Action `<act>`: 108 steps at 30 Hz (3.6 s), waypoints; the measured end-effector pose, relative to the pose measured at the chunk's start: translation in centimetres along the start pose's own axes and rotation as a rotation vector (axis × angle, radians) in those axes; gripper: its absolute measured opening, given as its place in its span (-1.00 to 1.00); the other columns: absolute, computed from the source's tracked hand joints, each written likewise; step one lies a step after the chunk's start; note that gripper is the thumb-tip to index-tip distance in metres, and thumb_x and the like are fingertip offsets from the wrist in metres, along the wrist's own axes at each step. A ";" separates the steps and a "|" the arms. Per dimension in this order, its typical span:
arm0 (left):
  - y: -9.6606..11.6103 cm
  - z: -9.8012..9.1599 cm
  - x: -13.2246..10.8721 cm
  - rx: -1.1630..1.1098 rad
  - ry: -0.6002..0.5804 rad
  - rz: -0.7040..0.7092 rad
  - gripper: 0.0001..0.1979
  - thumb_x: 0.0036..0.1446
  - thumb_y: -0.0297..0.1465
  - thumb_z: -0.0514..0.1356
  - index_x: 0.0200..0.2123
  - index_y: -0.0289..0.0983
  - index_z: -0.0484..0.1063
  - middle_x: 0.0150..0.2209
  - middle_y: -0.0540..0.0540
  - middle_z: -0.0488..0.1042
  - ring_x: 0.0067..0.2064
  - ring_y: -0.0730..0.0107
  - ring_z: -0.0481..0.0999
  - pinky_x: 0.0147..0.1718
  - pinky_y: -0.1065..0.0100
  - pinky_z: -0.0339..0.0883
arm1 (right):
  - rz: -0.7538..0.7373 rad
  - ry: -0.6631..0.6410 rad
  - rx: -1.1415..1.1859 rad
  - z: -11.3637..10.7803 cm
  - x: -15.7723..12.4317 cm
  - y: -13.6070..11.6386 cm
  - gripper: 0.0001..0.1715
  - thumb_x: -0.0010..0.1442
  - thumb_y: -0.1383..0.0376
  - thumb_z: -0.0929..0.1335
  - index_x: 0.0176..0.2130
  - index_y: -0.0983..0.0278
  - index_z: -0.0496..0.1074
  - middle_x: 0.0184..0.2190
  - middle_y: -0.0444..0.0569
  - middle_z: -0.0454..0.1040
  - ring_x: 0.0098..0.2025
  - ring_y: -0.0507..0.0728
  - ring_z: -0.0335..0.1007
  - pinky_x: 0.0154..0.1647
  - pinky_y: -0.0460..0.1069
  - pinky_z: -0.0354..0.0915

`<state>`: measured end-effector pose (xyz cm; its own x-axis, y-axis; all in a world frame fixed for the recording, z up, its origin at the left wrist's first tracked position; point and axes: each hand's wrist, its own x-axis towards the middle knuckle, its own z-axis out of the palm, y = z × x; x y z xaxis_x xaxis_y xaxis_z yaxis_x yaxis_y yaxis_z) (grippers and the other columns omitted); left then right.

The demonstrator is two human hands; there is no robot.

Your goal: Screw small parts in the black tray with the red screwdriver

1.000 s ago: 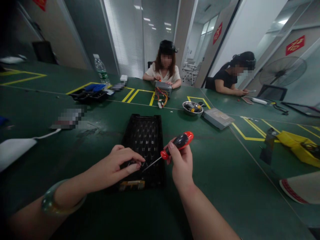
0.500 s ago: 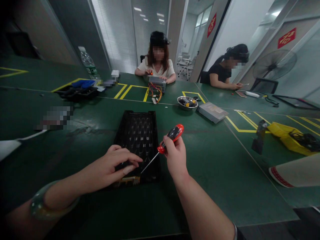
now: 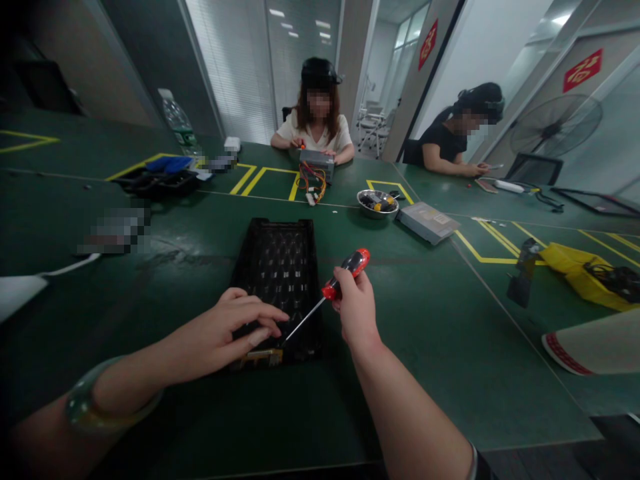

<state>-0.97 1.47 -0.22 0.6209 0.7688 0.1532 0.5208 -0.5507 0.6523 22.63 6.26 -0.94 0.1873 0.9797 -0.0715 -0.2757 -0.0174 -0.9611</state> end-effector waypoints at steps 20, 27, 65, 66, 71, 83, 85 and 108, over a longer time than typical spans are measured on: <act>0.3 0.0 0.0 -0.033 -0.004 0.013 -0.67 0.37 -0.35 0.11 0.15 -0.04 0.42 -0.12 0.00 0.64 -0.09 0.31 0.55 0.07 0.16 0.08 | 0.018 0.013 -0.010 0.3 -0.2 -0.1 -0.70 0.02 0.14 0.47 -0.38 0.25 0.36 -0.59 -0.18 0.42 -0.66 -0.06 0.15 -0.71 -0.16 -0.02; 0.4 0.0 0.0 0.001 -0.006 0.008 -0.68 0.39 -0.36 0.10 0.16 0.00 0.38 -0.12 0.07 0.63 -0.08 0.36 0.54 0.06 0.19 0.05 | 0.029 0.006 0.023 0.2 -0.2 -0.3 -0.73 0.04 0.16 0.45 -0.41 0.26 0.34 -0.61 -0.19 0.39 -0.68 -0.07 0.09 -0.73 -0.15 -0.04; 0.4 0.0 -0.1 0.041 -0.061 0.012 -0.67 0.41 -0.40 0.09 0.19 -0.01 0.31 -0.10 0.13 0.60 -0.06 0.44 0.51 0.07 0.23 -0.04 | 0.095 0.031 0.082 0.3 0.5 0.5 -0.76 -0.02 0.17 0.41 -0.44 0.28 0.34 -0.61 -0.17 0.39 -0.68 -0.07 0.08 -0.74 -0.16 -0.03; 0.4 0.0 -0.1 0.041 -0.058 0.013 -0.67 0.41 -0.40 0.09 0.18 -0.01 0.32 -0.10 0.13 0.60 -0.06 0.44 0.51 0.07 0.23 -0.04 | 0.099 0.029 0.081 0.2 0.6 0.5 -0.76 -0.02 0.17 0.41 -0.44 0.28 0.34 -0.60 -0.17 0.39 -0.68 -0.07 0.08 -0.74 -0.16 -0.03; 0.5 0.0 0.0 0.047 -0.055 0.003 -0.67 0.40 -0.39 0.10 0.18 0.00 0.32 -0.10 0.13 0.60 -0.07 0.43 0.50 0.06 0.23 -0.02 | 0.119 0.035 0.076 0.0 0.9 1.0 -0.76 -0.03 0.18 0.41 -0.44 0.28 0.34 -0.60 -0.16 0.40 -0.67 -0.06 0.10 -0.74 -0.16 -0.03; 0.4 0.0 -0.1 0.033 -0.061 0.015 -0.66 0.41 -0.39 0.09 0.19 -0.01 0.31 -0.08 0.11 0.61 -0.05 0.42 0.50 0.06 0.23 -0.01 | 0.152 0.054 0.062 -0.2 1.2 1.2 -0.77 -0.06 0.17 0.39 -0.45 0.28 0.35 -0.61 -0.18 0.38 -0.70 -0.08 0.02 -0.74 -0.15 -0.05; 0.6 -0.1 0.0 0.028 -0.072 0.022 -0.68 0.41 -0.37 0.09 0.19 -0.02 0.32 -0.08 0.09 0.62 -0.05 0.40 0.51 0.06 0.22 -0.02 | 0.153 0.059 0.053 -0.2 1.3 1.3 -0.77 -0.05 0.17 0.39 -0.44 0.27 0.35 -0.61 -0.18 0.39 -0.71 -0.08 0.01 -0.74 -0.14 -0.05; 1.3 0.0 -0.1 0.029 -0.089 0.038 -0.65 0.41 -0.40 0.11 0.20 -0.02 0.32 -0.05 0.06 0.61 -0.05 0.40 0.52 0.06 0.21 -0.02 | -0.470 -0.209 0.052 0.8 -3.8 -2.1 -0.96 0.12 0.33 0.38 -0.36 0.19 0.41 -0.48 -0.16 0.37 -0.45 0.04 0.28 -0.46 -0.05 0.24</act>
<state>-0.36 0.70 0.64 0.6892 0.7162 0.1098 0.5121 -0.5886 0.6255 21.76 2.76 1.60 0.1112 0.8986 0.4245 -0.2548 0.4387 -0.8618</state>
